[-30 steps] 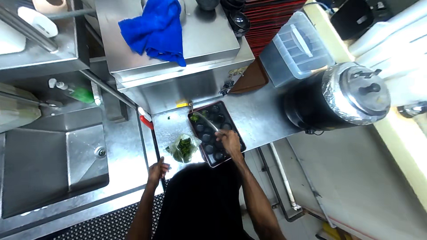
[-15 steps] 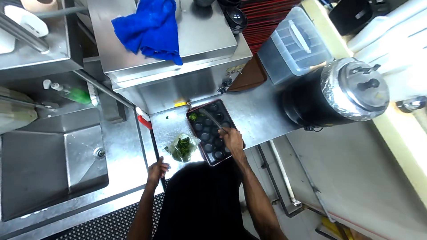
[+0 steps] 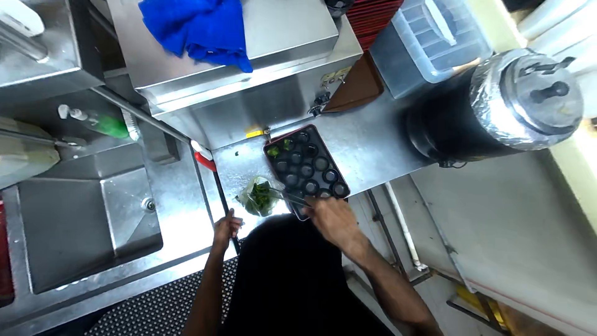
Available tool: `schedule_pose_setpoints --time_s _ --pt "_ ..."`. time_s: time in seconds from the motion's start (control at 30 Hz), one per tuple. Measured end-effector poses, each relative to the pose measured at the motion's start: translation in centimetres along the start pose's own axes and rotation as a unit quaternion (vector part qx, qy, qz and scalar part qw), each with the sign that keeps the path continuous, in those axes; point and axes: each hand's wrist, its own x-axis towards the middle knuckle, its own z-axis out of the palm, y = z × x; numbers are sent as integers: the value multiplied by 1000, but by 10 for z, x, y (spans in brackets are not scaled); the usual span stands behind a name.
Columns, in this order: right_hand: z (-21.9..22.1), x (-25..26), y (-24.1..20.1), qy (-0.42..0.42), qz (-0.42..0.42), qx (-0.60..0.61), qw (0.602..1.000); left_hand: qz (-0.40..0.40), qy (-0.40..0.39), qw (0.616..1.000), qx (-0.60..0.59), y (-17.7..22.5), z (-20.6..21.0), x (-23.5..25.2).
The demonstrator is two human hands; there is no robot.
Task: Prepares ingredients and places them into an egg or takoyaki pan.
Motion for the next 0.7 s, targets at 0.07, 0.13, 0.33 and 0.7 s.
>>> schedule_pose_setpoints --time_s 0.07,0.13,0.33,0.7 --pt "7 8 -22 -15 14 -34 999 1 0 1000 -4 -1 -1 1" --pt "15 19 -43 -10 32 -60 998 3 1 1000 -9 -2 0 1" --pt "32 51 -70 -6 35 -70 997 8 5 1000 -15 -1 2 1" --pt "17 32 -9 -10 16 4 1000 7 2 1000 -7 -3 0 2"
